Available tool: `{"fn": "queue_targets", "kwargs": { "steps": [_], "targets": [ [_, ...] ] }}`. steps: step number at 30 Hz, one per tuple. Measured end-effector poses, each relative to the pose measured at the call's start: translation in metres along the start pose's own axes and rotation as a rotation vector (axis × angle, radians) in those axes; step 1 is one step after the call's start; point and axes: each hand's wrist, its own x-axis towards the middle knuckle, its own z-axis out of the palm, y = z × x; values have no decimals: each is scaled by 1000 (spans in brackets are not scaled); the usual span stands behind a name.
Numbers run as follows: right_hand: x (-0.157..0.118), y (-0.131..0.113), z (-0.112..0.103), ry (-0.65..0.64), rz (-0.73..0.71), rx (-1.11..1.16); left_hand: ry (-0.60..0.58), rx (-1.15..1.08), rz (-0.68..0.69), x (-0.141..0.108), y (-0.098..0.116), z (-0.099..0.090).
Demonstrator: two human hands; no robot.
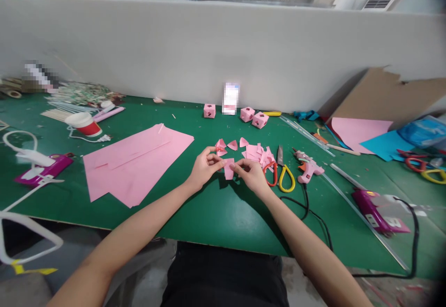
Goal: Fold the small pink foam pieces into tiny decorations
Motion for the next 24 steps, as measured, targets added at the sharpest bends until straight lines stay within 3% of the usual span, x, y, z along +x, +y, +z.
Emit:
{"fn": "queue_targets", "kwargs": {
  "steps": [8,24],
  "targets": [
    [-3,-7,0,-134,152,165,22,-47,-5,2,4,-2],
    [0,-1,0,-142,85,82,51,-34,-20,0,7,1]
  ]
}}
